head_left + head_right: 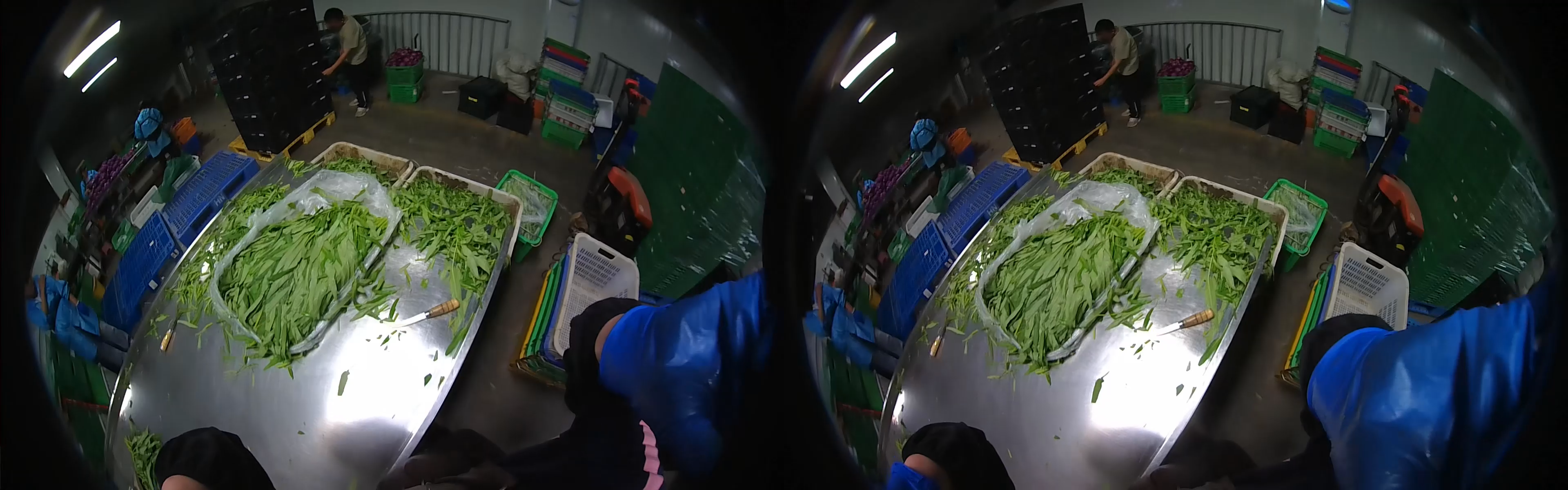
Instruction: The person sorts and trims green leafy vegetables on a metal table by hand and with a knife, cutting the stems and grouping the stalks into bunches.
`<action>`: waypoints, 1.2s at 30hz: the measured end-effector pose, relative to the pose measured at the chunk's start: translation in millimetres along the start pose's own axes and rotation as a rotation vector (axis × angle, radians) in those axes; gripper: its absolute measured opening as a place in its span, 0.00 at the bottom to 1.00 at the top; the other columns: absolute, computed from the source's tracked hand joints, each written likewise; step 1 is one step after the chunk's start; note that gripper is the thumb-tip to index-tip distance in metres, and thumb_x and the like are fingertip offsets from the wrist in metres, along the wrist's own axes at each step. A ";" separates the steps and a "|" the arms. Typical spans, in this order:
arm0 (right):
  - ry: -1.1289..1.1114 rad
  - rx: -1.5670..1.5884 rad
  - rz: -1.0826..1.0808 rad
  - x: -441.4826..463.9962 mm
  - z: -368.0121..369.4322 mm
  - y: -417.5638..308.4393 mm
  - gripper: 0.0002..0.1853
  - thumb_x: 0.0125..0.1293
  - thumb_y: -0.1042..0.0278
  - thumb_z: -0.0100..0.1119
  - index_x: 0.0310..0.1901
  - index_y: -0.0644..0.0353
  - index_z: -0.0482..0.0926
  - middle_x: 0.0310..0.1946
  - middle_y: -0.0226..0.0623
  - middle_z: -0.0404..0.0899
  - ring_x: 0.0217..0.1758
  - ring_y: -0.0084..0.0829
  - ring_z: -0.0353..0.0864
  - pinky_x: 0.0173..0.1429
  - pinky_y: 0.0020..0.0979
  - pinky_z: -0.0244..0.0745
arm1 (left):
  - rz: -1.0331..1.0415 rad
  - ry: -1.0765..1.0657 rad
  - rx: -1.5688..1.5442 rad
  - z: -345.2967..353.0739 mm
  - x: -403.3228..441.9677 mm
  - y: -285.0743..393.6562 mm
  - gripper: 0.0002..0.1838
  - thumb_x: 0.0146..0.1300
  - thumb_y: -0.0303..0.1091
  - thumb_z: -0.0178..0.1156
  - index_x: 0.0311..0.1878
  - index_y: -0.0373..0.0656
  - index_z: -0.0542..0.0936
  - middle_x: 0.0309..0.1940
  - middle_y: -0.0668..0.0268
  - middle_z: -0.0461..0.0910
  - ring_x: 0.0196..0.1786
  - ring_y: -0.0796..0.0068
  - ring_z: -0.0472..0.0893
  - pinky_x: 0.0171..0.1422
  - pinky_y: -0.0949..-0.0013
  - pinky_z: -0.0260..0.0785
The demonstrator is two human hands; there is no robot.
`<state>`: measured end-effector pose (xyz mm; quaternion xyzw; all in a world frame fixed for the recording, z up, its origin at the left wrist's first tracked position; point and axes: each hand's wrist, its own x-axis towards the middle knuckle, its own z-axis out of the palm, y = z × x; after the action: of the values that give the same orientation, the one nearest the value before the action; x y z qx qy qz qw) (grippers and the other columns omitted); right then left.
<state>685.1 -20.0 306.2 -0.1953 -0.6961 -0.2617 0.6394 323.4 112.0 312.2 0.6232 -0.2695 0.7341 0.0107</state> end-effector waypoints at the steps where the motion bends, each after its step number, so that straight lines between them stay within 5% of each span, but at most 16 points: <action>1: -0.011 0.009 -0.003 3.5 2.0 -5.5 0.17 0.67 0.71 0.51 0.56 0.69 0.74 0.45 0.39 0.78 0.43 0.27 0.78 0.54 0.28 0.73 | -0.010 -0.003 -0.007 0.5 1.7 2.0 0.27 0.70 0.49 0.50 0.68 0.50 0.69 0.61 0.56 0.74 0.61 0.50 0.74 0.66 0.44 0.65; 17: -0.059 0.057 -0.029 33.7 12.6 -60.3 0.15 0.64 0.73 0.54 0.51 0.68 0.75 0.43 0.38 0.80 0.41 0.27 0.79 0.51 0.28 0.74 | -0.130 -0.052 -0.072 -10.2 13.4 36.6 0.29 0.68 0.51 0.52 0.67 0.46 0.69 0.62 0.54 0.72 0.63 0.48 0.71 0.68 0.43 0.62; 36: 0.000 -0.070 0.150 -6.3 -8.6 -71.4 0.12 0.61 0.74 0.57 0.46 0.66 0.77 0.39 0.37 0.81 0.39 0.26 0.80 0.47 0.28 0.75 | -0.405 -0.154 -0.205 70.0 -30.3 6.4 0.31 0.66 0.53 0.54 0.65 0.41 0.69 0.64 0.52 0.70 0.66 0.47 0.68 0.70 0.43 0.58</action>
<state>649.2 -81.0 292.1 -0.2691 -0.6700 -0.2371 0.6500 391.5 87.6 287.3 0.7142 -0.2122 0.6362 0.2003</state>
